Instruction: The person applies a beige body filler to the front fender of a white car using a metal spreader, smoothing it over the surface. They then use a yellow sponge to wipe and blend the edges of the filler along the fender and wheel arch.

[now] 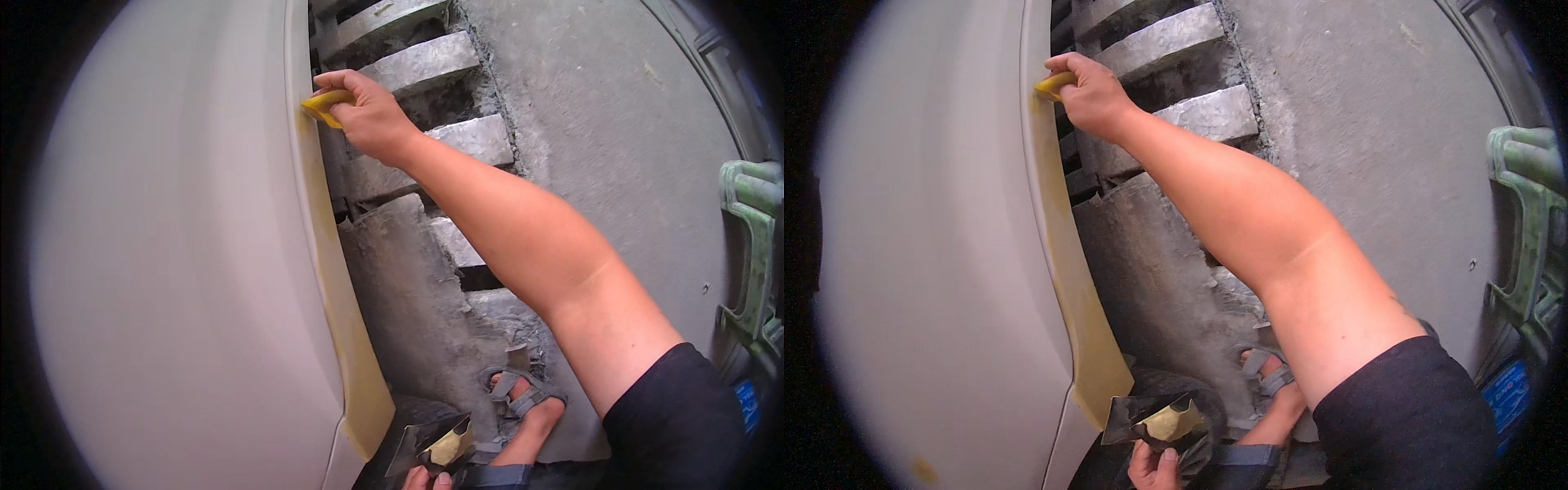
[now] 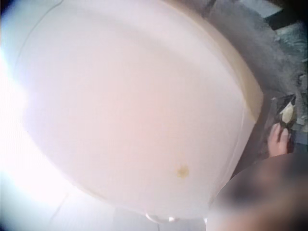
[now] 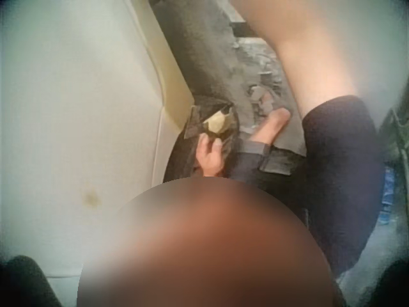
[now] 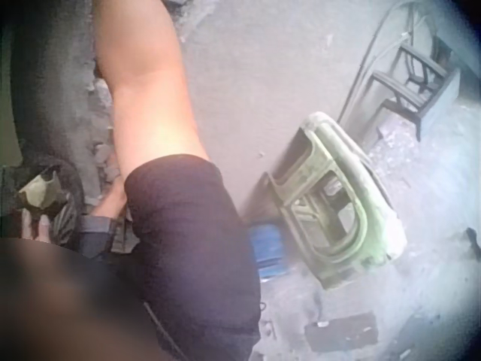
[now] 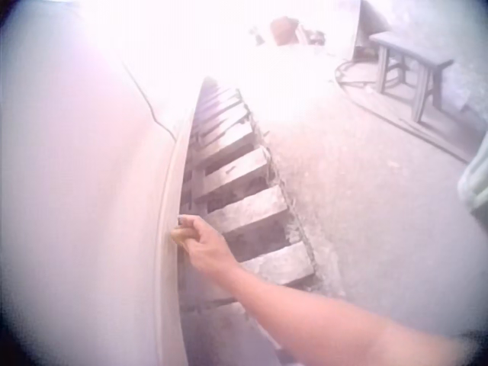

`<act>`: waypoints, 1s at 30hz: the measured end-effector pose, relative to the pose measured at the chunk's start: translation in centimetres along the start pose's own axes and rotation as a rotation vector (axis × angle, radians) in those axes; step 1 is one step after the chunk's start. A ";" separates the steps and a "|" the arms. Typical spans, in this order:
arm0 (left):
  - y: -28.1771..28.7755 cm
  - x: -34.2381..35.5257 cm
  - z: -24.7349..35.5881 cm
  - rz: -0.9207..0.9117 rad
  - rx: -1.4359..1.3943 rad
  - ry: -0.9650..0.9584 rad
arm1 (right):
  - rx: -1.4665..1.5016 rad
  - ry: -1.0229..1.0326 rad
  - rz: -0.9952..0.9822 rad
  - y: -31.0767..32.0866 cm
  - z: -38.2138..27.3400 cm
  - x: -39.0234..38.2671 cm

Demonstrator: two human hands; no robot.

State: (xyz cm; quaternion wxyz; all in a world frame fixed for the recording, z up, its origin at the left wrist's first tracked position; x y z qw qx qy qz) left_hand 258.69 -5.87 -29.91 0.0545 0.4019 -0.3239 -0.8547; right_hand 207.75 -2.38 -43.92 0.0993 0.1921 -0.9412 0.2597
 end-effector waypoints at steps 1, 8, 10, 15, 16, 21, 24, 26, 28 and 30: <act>0.0 0.1 -0.1 -0.024 -0.009 0.011 | 0.003 -0.006 -0.003 -0.2 0.1 0.1; -0.1 0.0 -2.1 -0.028 0.019 0.015 | 0.010 0.004 -0.011 -2.0 -0.1 -1.8; -0.2 -0.1 -3.1 -0.007 -0.014 0.008 | -0.028 0.077 0.035 -2.3 -1.1 -2.6; -0.5 -0.5 -5.1 -0.004 -0.117 0.041 | -0.083 0.024 0.000 -3.5 -1.4 -4.8; -0.4 -0.6 -5.1 0.005 -0.110 0.033 | -0.103 0.025 0.000 -3.7 -1.5 -5.2; -0.5 -0.9 -5.3 0.011 -0.139 0.028 | -0.092 0.014 0.001 -5.1 -1.7 -7.6; -0.5 -1.0 -5.3 0.021 -0.156 0.039 | -0.125 -0.013 -0.002 -6.0 -1.9 -9.2; -0.5 -1.2 -5.2 0.030 -0.175 0.044 | -0.128 -0.012 -0.008 -6.5 -2.2 -10.3; -0.5 -1.3 -5.2 0.037 -0.197 0.053 | -0.143 -0.015 -0.005 -7.1 -2.5 -11.5; -0.6 -1.4 -5.1 0.048 -0.223 0.057 | -0.140 -0.021 -0.002 -7.7 -2.8 -12.6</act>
Point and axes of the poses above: each hand's wrist, its own x-axis towards the middle knuckle, its own y-axis out of the back of the hand, z = x × y, the point moved 8 cm from there along x, towards the middle knuckle, and after that the axes turned 15 degrees about -z, right-handed, at the moved point
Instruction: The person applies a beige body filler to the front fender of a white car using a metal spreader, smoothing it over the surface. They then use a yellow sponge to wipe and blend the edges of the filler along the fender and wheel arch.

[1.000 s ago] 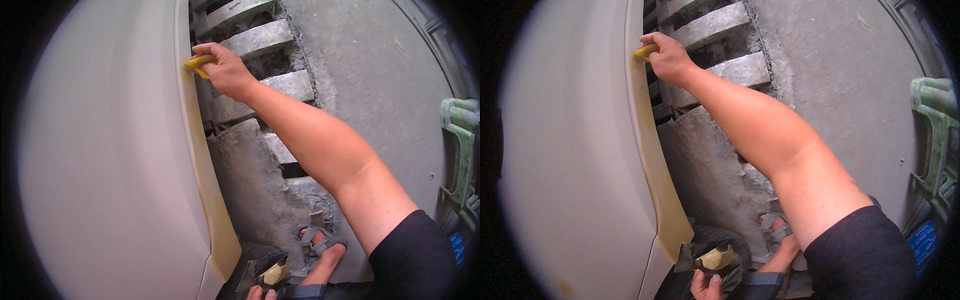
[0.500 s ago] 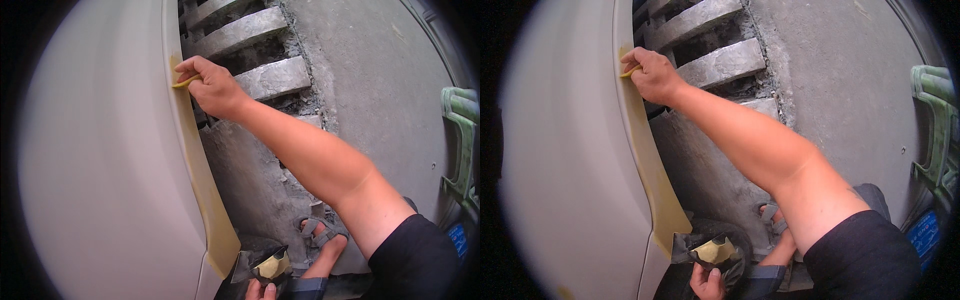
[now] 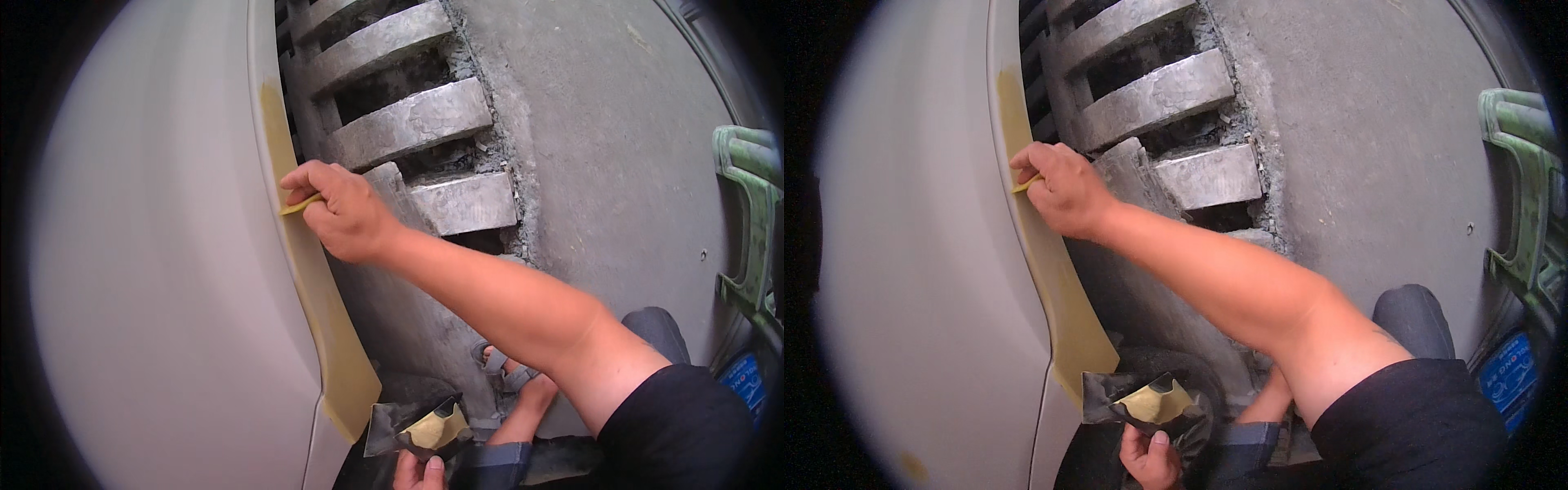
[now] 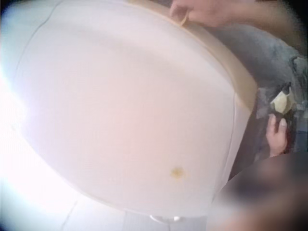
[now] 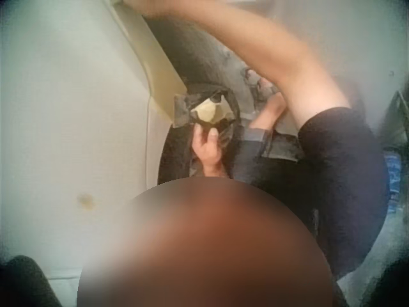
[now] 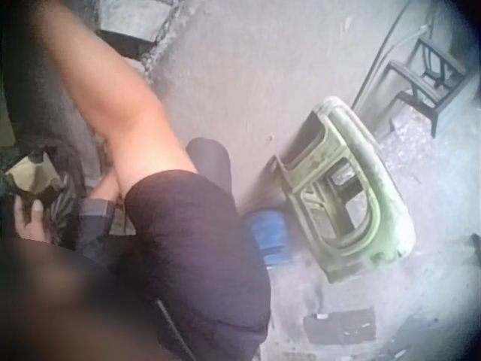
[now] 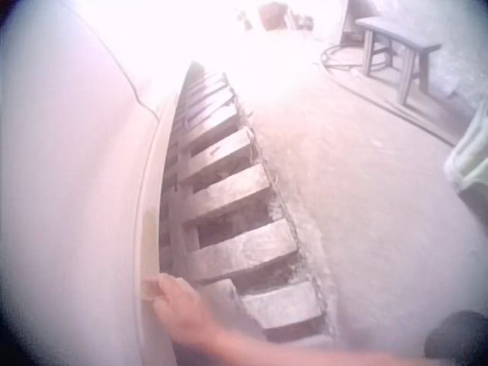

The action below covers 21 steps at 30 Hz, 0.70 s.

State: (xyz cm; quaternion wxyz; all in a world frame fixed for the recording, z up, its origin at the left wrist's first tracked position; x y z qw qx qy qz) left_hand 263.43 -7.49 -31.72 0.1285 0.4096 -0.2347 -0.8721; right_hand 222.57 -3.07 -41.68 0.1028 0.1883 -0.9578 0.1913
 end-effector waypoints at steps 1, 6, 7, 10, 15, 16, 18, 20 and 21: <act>-0.1 -0.1 0.0 0.005 -0.018 0.003 | 0.001 -0.005 -0.001 -0.3 -0.2 -0.6; -0.6 -0.5 0.7 0.037 -0.117 0.027 | 0.018 -0.021 -0.014 -1.5 -0.7 -3.2; -0.7 -0.6 0.9 0.047 -0.147 0.033 | 0.020 -0.029 -0.019 -1.8 -0.7 -3.7; -1.3 -0.9 2.0 0.075 -0.269 0.020 | 0.021 -0.059 -0.036 -2.8 -0.7 -5.5; -1.4 -0.9 4.6 0.155 -0.359 -0.160 | 0.070 -0.136 -0.083 -4.5 -0.5 -9.0; -1.3 -0.9 5.3 0.180 -0.331 -0.227 | 0.083 -0.155 -0.097 -4.9 -0.5 -9.9; -1.2 -1.0 5.7 0.221 -0.347 -0.241 | 0.152 -0.205 -0.139 -5.5 -0.1 -11.4; -1.4 -1.2 6.2 0.238 -0.361 -0.257 | 0.273 -0.299 -0.212 -6.0 0.5 -12.8; -1.6 -1.2 6.7 0.224 -0.385 -0.287 | 0.323 -0.320 -0.264 -5.8 0.5 -13.4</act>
Point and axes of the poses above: each hand's wrist, its own x-axis towards the middle knuckle, its own y-axis out of the back of the hand, z = x × y, the point moved 8 cm from there along x, towards the middle knuckle, and after that the axes turned 15 degrees about -z, right-handed, at the moved point
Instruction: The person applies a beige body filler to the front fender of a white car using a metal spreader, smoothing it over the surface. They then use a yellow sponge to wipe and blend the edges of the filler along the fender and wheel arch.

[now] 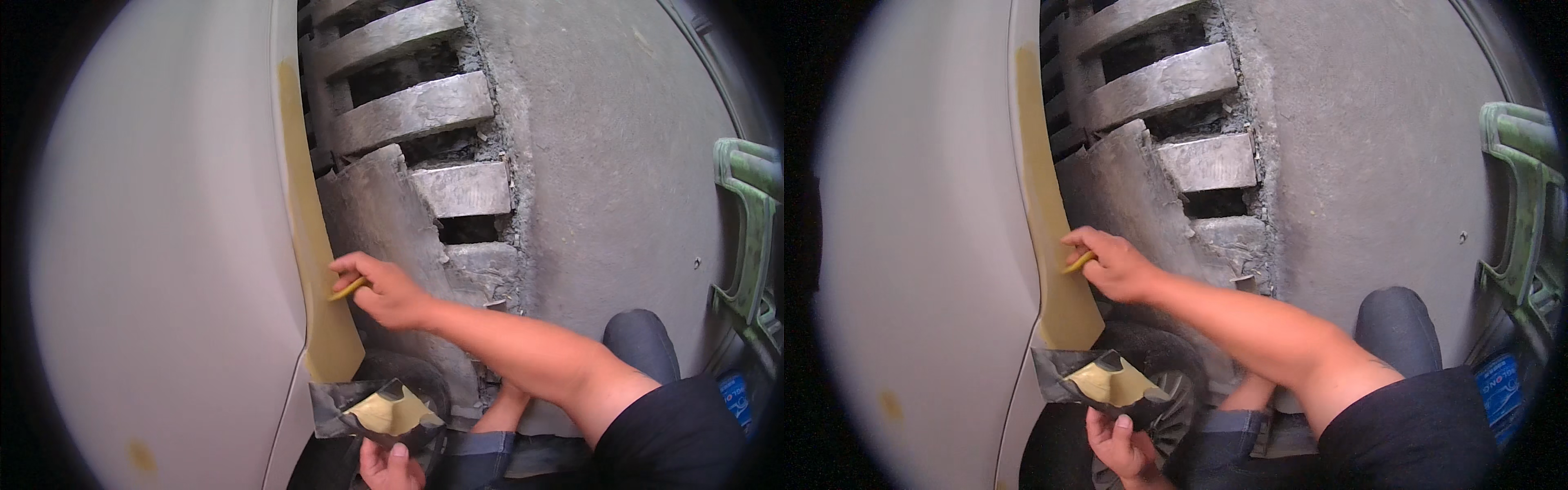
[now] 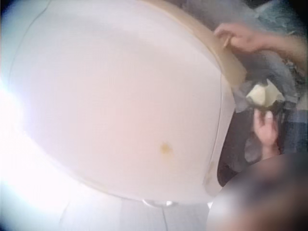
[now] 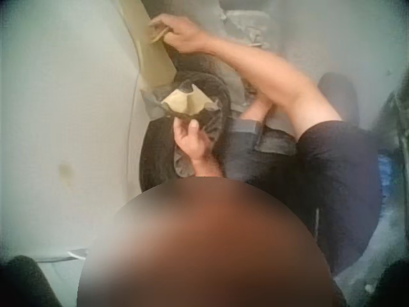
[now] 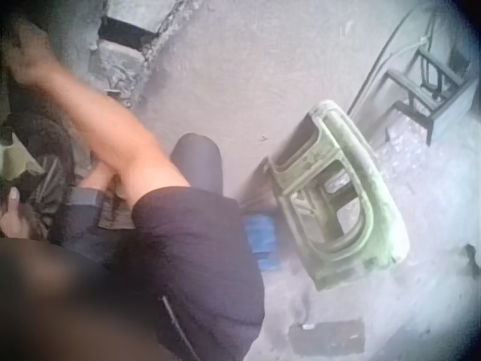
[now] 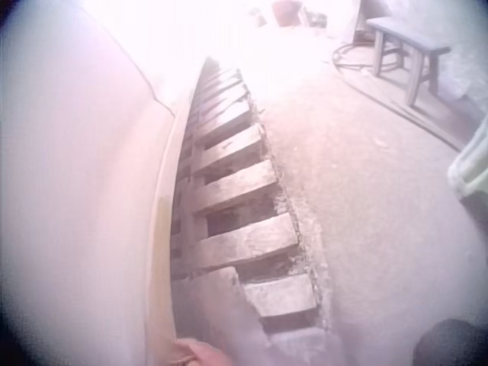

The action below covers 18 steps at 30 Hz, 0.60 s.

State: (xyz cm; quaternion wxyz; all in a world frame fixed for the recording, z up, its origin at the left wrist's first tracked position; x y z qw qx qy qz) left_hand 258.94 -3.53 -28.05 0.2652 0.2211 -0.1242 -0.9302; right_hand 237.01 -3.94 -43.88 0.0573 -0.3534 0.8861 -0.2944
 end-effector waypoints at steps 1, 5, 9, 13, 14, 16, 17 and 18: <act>-0.2 -0.1 0.5 0.003 -0.028 0.000 | 0.059 -0.060 -0.061 0.1 0.2 -1.0; -1.5 -0.1 2.1 0.031 -0.156 -0.035 | 0.327 -0.121 0.045 3.3 -2.6 -6.2; -3.3 0.2 3.3 0.007 -0.297 -0.048 | 0.450 -0.111 0.035 4.2 -7.9 -11.0; -4.6 0.2 4.9 -0.015 -0.389 -0.078 | 0.505 -0.020 0.024 3.4 -12.2 -13.6; -4.9 0.1 5.3 -0.008 -0.417 -0.089 | 0.479 -0.014 0.027 3.2 -13.0 -14.1; -5.4 0.0 6.2 0.013 -0.440 -0.100 | 0.441 0.019 0.022 3.1 -14.5 -14.9; -5.6 0.0 6.5 0.020 -0.450 -0.096 | 0.440 0.042 0.018 3.0 -15.1 -15.2; -5.9 0.1 6.9 0.017 -0.453 -0.103 | 0.436 0.069 0.016 3.2 -15.5 -15.4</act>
Point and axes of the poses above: each hand's wrist, its own x-axis towards the middle knuckle, its own y-axis out of the back of the hand, z = x × y, the point moved 8 cm from there along x, towards the middle knuckle, and after that the axes turned 15 degrees about -z, right-handed, at the moved point
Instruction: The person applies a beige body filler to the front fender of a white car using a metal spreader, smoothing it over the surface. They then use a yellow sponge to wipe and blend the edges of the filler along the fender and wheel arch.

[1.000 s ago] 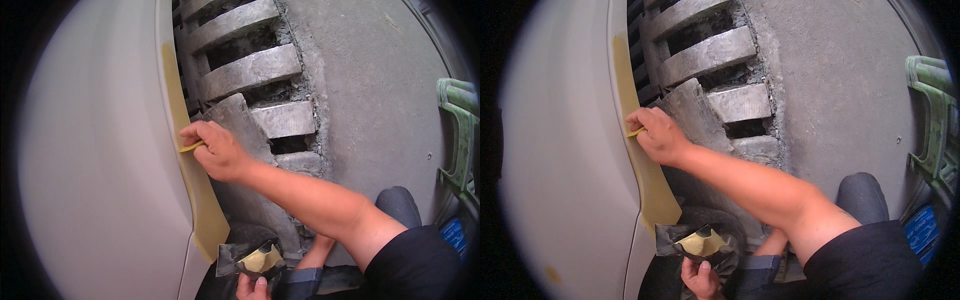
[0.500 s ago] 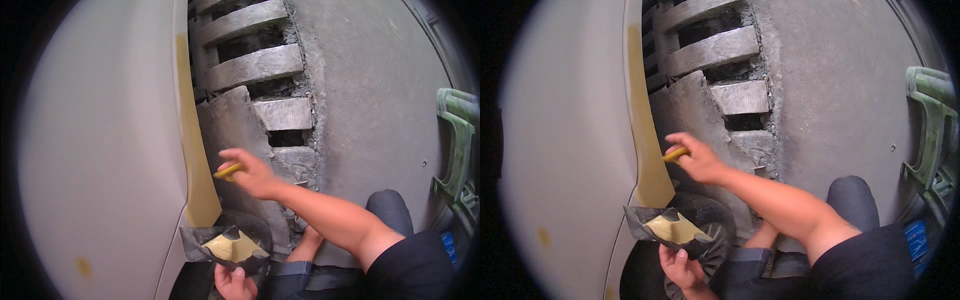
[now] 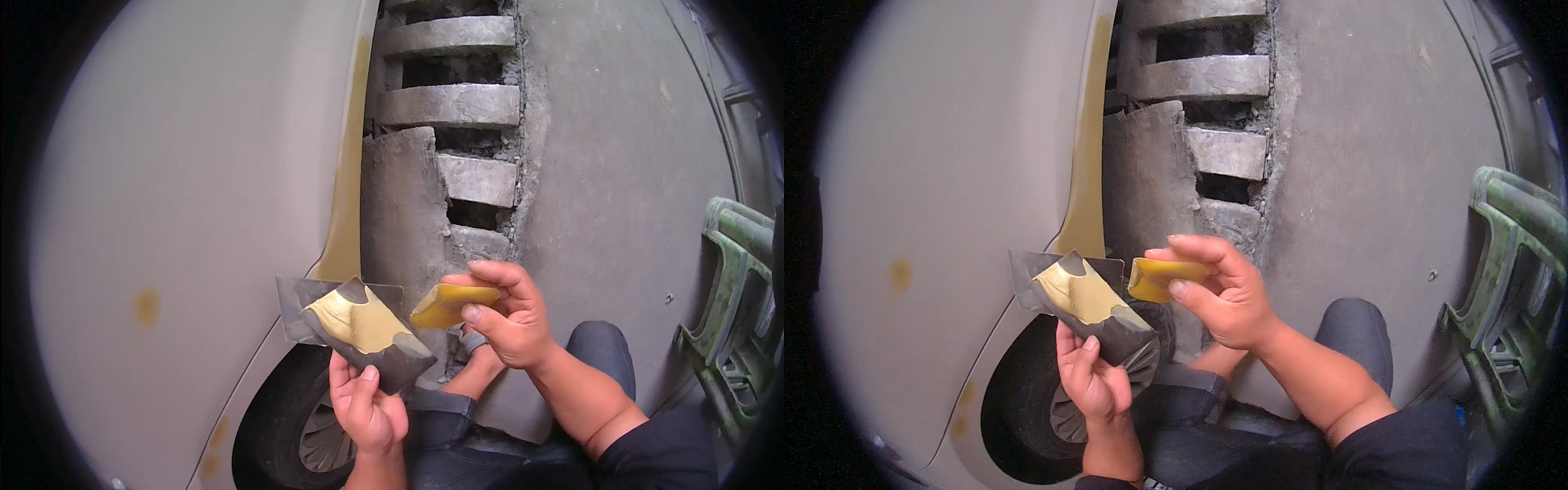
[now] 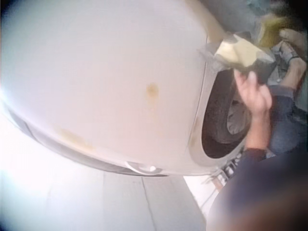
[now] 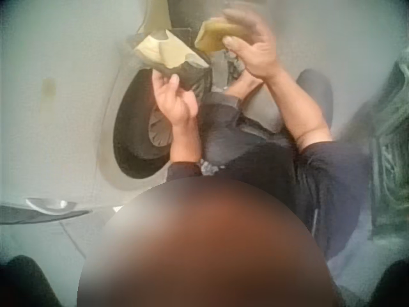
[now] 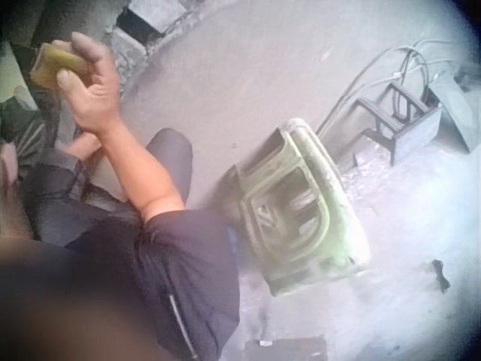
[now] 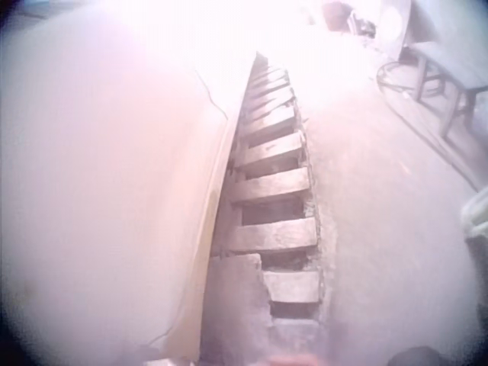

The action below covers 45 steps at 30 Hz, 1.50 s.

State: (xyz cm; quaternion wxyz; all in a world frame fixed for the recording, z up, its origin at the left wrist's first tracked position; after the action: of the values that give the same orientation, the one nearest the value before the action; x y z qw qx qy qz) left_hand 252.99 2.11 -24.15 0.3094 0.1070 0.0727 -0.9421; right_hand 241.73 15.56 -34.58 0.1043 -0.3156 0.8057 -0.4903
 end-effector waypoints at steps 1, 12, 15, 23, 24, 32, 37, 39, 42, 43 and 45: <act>-0.3 0.1 0.1 0.005 -0.005 0.005 | -0.004 0.022 -0.006 -0.1 -0.4 -0.2; -1.1 0.0 0.7 0.023 0.038 -0.033 | -0.592 -0.041 -0.272 -1.7 0.2 -2.5; -1.3 0.2 0.7 0.001 0.027 -0.047 | -0.796 0.050 -0.288 -0.9 -1.4 -1.4; -1.4 -0.1 0.8 0.029 0.225 -0.108 | -1.132 0.326 -0.463 -4.6 -3.2 1.3; -1.4 -0.1 0.8 0.016 0.262 -0.132 | -1.229 0.399 -0.493 -5.3 -3.1 0.9; 1.3 -0.3 2.0 0.055 0.669 -0.382 | -1.039 -0.057 -0.386 2.3 4.1 2.8; 4.3 -1.1 1.9 0.077 0.804 -0.420 | -0.819 0.038 0.031 9.7 6.0 12.2; 6.0 -1.1 1.6 0.092 0.803 -0.440 | -0.824 0.122 0.045 10.1 6.3 16.4; 7.8 -1.4 1.0 0.014 0.810 -0.500 | -0.829 0.230 0.037 10.1 6.4 21.2; 8.3 -1.6 0.9 0.009 0.821 -0.505 | -0.856 0.240 0.039 10.0 6.4 22.3; 9.2 -1.8 0.8 0.035 0.910 -0.454 | -0.898 0.283 0.046 10.1 6.1 23.9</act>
State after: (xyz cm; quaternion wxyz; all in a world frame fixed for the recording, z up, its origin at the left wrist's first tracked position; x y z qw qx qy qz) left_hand 259.77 -4.36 -23.63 0.2552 0.0249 -0.4161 -0.8724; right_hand 221.93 -0.23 -42.88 -0.1426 -0.2414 0.9512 -0.1289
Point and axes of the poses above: each hand's wrist, its own x-axis towards the middle knuckle, its own y-axis out of the back of the hand, z = x × y, the point moved 8 cm from there along x, towards the middle knuckle, and after that the axes turned 15 degrees about -z, right-handed, at the moved point
